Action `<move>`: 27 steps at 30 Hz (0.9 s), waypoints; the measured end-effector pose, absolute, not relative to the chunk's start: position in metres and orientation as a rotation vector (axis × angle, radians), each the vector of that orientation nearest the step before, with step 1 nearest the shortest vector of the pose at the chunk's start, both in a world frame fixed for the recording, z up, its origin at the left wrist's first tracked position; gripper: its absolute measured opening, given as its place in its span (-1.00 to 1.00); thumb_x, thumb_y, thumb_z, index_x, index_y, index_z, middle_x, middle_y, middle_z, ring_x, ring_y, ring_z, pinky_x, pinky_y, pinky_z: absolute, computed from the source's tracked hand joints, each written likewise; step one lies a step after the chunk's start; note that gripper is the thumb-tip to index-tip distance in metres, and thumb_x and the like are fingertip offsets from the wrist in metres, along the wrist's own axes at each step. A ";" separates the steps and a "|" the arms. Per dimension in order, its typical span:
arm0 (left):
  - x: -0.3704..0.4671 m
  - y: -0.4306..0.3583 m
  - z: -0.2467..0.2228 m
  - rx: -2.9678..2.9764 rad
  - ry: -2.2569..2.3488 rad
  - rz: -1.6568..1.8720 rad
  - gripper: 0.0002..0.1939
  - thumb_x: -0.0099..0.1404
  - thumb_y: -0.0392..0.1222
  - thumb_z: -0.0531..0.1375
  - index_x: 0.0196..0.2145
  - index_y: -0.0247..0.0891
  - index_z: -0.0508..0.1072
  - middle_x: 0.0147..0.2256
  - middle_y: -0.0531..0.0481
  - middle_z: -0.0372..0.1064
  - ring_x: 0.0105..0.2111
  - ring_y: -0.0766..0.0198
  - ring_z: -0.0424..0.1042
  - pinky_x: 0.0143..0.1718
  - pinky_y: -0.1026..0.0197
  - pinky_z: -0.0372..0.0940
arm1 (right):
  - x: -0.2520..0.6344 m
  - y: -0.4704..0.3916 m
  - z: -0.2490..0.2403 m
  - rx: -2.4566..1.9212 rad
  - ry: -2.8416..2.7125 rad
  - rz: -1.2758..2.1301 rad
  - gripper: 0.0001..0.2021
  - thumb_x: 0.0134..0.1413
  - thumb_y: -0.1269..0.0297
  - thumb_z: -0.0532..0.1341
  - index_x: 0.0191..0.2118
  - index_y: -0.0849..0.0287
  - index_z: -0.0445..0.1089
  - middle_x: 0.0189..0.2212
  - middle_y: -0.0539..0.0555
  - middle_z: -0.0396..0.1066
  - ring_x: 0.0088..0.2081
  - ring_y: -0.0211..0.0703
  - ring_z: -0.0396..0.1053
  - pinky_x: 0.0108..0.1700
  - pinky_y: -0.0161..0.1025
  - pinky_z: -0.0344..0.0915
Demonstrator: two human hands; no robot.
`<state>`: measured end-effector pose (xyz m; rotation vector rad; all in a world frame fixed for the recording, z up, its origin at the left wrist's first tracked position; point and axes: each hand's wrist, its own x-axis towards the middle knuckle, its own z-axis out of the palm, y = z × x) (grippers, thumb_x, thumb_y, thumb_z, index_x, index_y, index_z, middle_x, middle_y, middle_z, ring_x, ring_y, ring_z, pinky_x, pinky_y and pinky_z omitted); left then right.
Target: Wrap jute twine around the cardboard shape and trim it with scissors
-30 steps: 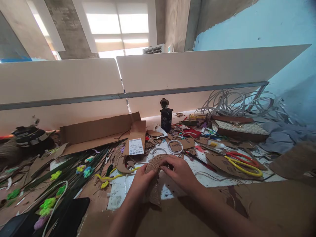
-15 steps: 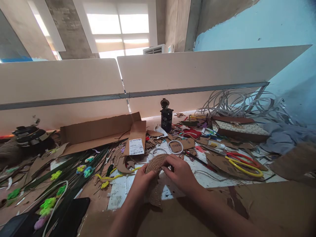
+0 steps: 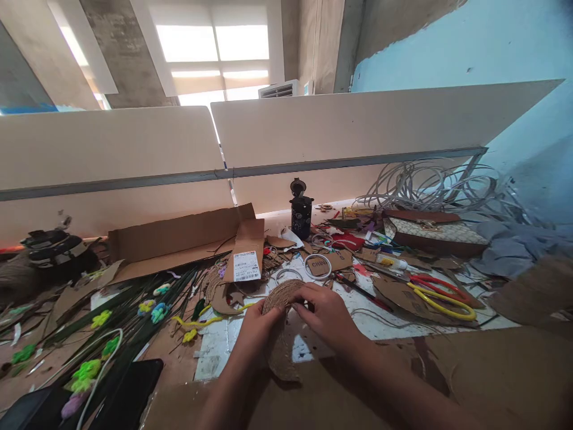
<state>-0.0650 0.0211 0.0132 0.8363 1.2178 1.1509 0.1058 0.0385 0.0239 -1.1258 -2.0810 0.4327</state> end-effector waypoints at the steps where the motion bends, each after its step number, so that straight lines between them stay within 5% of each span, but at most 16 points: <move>1: -0.065 0.020 0.014 0.838 1.214 1.150 -0.65 -0.13 -0.14 0.40 -0.34 -0.35 0.57 -0.53 0.04 0.48 -0.55 0.29 0.37 -0.49 0.30 0.22 | 0.106 0.039 0.024 -1.141 -2.079 0.427 -0.86 0.12 0.52 0.26 -0.27 0.12 0.49 -0.27 0.05 0.54 -0.20 -0.06 0.47 -0.13 -0.19 0.29; 27: -0.062 0.019 0.019 0.791 1.169 1.157 -0.65 -0.16 -0.21 0.36 -0.33 -0.33 0.54 -0.63 0.10 0.39 -0.65 0.36 0.27 -0.61 0.35 0.10 | 0.106 0.039 0.023 -1.220 -2.120 0.354 -0.90 0.13 0.48 0.27 -0.33 0.13 0.42 -0.33 0.04 0.51 -0.28 -0.08 0.44 -0.23 -0.23 0.24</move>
